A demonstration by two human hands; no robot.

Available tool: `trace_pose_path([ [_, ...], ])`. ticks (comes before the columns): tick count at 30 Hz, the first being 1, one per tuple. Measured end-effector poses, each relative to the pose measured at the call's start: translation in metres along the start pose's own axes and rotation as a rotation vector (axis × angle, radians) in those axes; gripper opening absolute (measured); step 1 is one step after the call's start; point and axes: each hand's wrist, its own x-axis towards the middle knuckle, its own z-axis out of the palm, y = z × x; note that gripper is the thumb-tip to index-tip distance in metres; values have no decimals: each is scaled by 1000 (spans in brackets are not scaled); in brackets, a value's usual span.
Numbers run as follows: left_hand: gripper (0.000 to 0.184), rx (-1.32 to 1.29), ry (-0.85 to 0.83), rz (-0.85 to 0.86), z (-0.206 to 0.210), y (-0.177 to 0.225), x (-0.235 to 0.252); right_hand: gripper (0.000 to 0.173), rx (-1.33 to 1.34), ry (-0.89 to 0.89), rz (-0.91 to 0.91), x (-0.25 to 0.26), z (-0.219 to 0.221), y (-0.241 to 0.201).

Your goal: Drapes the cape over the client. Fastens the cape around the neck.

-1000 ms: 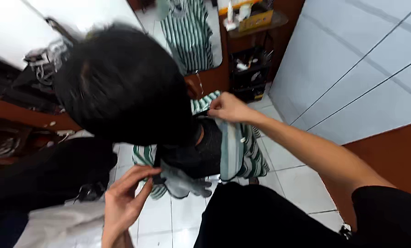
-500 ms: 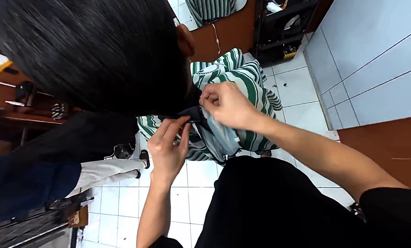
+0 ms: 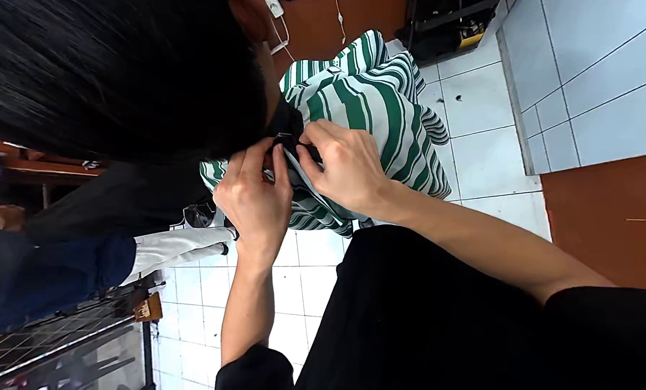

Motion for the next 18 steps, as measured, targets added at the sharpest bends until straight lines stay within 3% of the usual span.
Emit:
trace_pose_path([
  [7, 24, 67, -1, 11, 0, 5, 4, 16, -108, 66, -121, -3, 7, -2],
  [13, 27, 91, -97, 49, -3, 7, 5, 17, -15, 140, -139, 4, 5, -7],
  [18, 26, 115, -118, 125, -4, 5, 6, 19, -20, 87, -139, 5, -1, -5],
])
